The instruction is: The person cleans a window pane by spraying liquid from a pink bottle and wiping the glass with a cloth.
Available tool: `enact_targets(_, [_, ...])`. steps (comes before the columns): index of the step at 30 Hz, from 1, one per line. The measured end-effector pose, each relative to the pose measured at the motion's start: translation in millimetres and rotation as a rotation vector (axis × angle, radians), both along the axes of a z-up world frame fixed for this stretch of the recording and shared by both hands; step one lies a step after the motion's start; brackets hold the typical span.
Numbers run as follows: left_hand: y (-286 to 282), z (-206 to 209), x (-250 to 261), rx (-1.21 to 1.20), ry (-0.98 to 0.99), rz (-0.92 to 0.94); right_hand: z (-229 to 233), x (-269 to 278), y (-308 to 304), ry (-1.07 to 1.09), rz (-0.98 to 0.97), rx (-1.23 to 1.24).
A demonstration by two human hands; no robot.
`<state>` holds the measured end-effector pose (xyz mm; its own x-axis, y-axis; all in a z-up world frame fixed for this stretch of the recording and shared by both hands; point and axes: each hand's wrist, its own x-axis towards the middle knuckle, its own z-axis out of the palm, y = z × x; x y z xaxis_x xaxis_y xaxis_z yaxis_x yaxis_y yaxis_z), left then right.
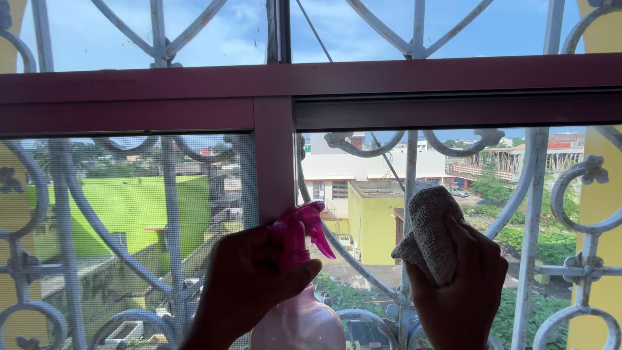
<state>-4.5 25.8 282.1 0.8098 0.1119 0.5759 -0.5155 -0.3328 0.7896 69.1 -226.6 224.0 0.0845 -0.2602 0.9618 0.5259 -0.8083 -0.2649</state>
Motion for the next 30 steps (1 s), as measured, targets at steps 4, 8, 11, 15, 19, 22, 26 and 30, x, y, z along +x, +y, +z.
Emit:
enact_targets(4, [-4,2,-10,0.147,-0.099,0.09,8,-9,-15,-0.017,0.069,0.026])
enact_targets(8, [-3,10,-11,0.158,-0.186,0.02,23,-15,-27,-0.153,0.008,0.058])
enact_targets(11, [-1,13,-5,0.095,-0.125,-0.017,44,-4,-31,-0.116,0.099,-0.001])
enact_targets(15, [5,11,9,0.009,-0.228,-0.249,50,9,-20,-0.091,0.143,0.019])
enact_targets(19, [14,3,27,0.038,-0.088,-0.108,41,19,1,-0.166,0.037,-0.046])
enact_targets(22, [16,-4,33,0.003,-0.192,-0.226,33,22,20,-0.155,0.026,-0.063])
enact_targets(26, [14,-3,30,-0.035,-0.164,-0.212,30,20,29,-0.134,0.048,-0.071])
enact_targets(30, [11,-4,24,0.063,-0.435,-0.29,29,11,25,-0.102,0.125,-0.091])
